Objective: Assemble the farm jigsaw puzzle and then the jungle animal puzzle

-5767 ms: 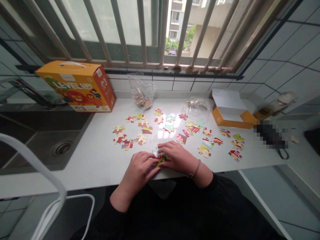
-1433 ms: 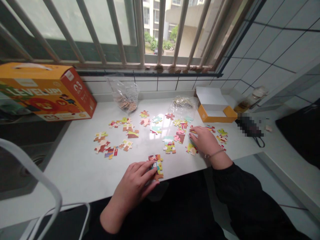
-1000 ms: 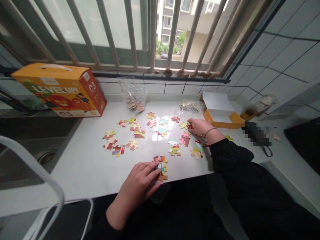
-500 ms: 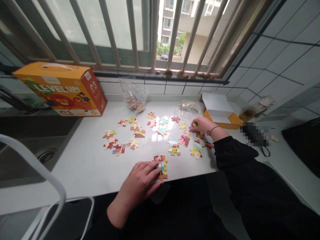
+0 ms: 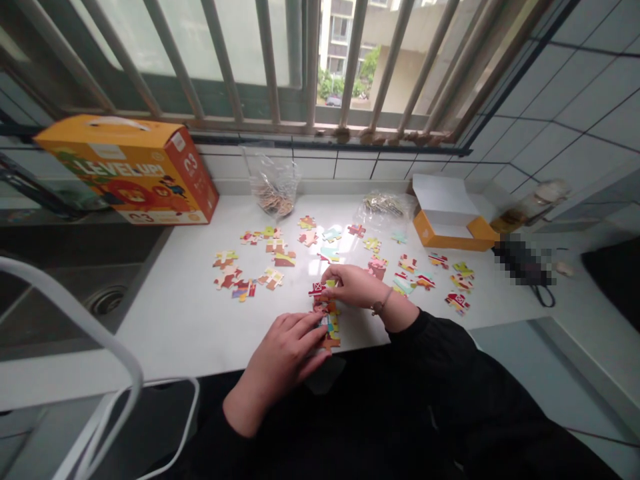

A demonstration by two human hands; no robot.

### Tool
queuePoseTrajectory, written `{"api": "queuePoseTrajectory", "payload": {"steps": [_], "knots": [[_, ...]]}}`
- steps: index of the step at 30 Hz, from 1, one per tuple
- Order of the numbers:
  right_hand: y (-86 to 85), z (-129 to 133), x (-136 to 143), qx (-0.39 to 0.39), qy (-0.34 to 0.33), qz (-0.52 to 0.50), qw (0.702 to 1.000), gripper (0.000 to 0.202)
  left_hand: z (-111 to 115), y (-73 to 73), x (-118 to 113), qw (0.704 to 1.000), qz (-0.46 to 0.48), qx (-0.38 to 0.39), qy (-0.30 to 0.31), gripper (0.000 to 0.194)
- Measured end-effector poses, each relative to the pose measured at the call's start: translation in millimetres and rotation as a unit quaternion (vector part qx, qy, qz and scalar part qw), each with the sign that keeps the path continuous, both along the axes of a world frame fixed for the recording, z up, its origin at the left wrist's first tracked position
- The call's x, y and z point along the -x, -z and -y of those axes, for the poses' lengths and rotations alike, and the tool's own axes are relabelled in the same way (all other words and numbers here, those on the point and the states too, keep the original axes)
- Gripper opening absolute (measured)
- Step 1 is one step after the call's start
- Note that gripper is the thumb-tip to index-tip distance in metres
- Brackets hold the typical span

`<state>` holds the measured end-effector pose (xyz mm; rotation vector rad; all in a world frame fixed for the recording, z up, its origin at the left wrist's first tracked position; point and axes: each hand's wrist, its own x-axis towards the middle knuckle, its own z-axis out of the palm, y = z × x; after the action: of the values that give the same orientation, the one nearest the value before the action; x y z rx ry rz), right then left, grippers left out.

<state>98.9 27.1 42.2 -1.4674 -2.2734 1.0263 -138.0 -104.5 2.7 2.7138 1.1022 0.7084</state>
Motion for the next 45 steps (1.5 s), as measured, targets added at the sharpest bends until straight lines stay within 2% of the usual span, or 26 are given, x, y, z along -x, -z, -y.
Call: {"api": "queuePoseTrajectory", "payload": {"steps": [5, 9, 14, 22, 30, 32, 34, 36, 38, 40, 42, 45], "knots": [[9.4, 4.5, 2.4, -0.016, 0.011, 0.037, 0.999, 0.038, 0.9, -1.3, -0.3, 1.0, 0.01, 0.0, 0.0, 0.032], [13.0, 9.9, 1.7, -0.035, 0.03, 0.048, 0.998, 0.036, 0.4, -3.9, -0.9, 1.0, 0.008, -0.003, -0.002, 0.03], [12.6, 18.2, 6.8, -0.087, 0.005, 0.064, 0.994, 0.039, 0.2, -4.6, -1.1, 1.0, 0.002, 0.005, -0.004, 0.03], [-8.2, 37.8, 13.7, -0.118, -0.015, 0.153, 0.981, 0.022, -0.1, -3.1, 0.1, 1.0, -0.009, 0.022, -0.006, 0.033], [1.4, 52.4, 13.7, -0.151, -0.04, 0.176, 0.972, 0.018, -1.9, -3.7, -1.6, 0.999, -0.04, 0.029, -0.011, 0.033], [2.6, 54.1, -0.4, -0.166, -0.019, 0.155, 0.974, 0.02, -3.3, -3.7, -2.2, 0.998, -0.051, 0.033, -0.007, 0.034], [2.9, 53.9, -27.4, -0.193, 0.038, 0.139, 0.971, 0.025, -4.6, -3.4, -2.7, 0.997, -0.063, 0.043, -0.003, 0.036], [3.9, 52.1, -67.2, -0.232, 0.116, 0.148, 0.954, 0.03, -5.6, -3.1, -3.2, 0.996, -0.073, 0.054, -0.002, 0.038], [7.2, 49.7, -114.5, -0.238, 0.176, 0.199, 0.934, 0.034, -6.3, -2.6, -3.7, 0.995, -0.076, 0.059, -0.005, 0.041], [12.8, 48.0, -160.8, -0.201, 0.195, 0.266, 0.922, 0.038, -6.7, -1.6, -4.0, 0.996, -0.072, 0.057, -0.008, 0.046], [19.0, 47.5, -197.8, -0.155, 0.194, 0.294, 0.923, 0.039, -6.9, -0.2, -4.1, 0.996, -0.066, 0.053, -0.008, 0.049], [25.5, 47.9, -228.7, -0.136, 0.178, 0.264, 0.938, 0.037, -7.1, 1.5, -4.0, 0.997, -0.065, 0.049, -0.01, 0.053]]}}
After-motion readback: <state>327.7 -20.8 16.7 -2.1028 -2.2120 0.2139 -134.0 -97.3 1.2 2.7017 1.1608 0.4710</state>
